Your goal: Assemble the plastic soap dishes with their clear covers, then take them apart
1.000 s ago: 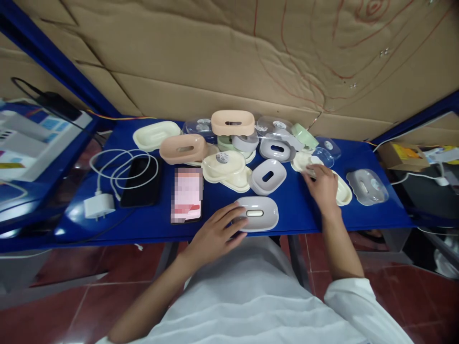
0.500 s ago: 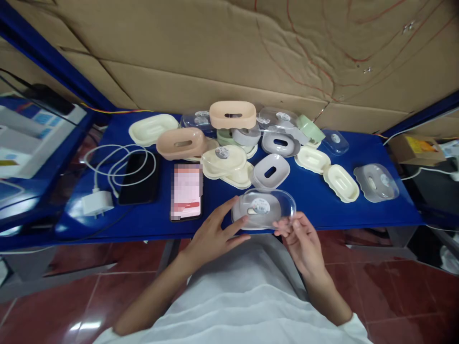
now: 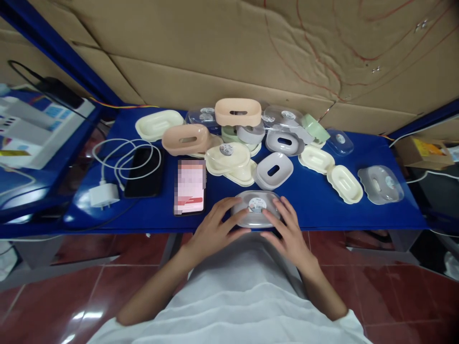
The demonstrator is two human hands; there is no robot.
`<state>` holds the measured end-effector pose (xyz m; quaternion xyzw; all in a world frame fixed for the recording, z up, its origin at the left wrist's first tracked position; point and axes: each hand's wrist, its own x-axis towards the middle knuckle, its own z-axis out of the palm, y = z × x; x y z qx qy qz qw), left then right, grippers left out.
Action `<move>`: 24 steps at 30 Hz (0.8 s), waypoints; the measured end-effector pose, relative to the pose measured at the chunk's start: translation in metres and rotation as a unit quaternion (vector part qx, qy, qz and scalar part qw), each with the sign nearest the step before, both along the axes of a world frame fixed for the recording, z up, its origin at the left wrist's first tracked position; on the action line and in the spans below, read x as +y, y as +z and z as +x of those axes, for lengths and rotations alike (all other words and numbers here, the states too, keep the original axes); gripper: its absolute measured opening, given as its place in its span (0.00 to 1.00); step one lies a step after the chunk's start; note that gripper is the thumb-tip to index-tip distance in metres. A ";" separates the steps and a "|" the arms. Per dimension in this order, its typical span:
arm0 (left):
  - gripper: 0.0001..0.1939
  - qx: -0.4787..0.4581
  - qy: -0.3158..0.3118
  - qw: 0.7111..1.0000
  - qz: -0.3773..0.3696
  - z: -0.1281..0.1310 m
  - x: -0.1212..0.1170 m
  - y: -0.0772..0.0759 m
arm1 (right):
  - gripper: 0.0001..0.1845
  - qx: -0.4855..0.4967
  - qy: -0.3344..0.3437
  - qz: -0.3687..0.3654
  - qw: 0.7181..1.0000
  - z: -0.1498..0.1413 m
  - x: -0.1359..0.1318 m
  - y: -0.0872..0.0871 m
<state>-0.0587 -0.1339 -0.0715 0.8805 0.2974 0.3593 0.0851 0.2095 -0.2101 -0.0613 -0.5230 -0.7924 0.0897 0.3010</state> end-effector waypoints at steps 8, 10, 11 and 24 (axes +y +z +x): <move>0.23 -0.033 0.002 0.999 -0.025 -0.002 0.002 0.000 | 0.33 -0.074 0.027 0.048 0.996 0.002 0.007 -0.007; 0.26 -0.026 -0.003 0.999 -0.042 -0.002 0.002 -0.001 | 0.31 -0.080 0.030 0.053 0.995 0.004 0.009 -0.008; 0.27 -0.021 -0.006 0.998 -0.055 -0.002 0.002 -0.002 | 0.31 -0.082 0.032 0.055 0.995 0.005 0.010 -0.008; 0.26 -0.021 -0.025 0.988 -0.149 -0.006 0.007 -0.009 | 0.41 -0.053 0.032 -0.014 0.998 0.010 0.020 -0.007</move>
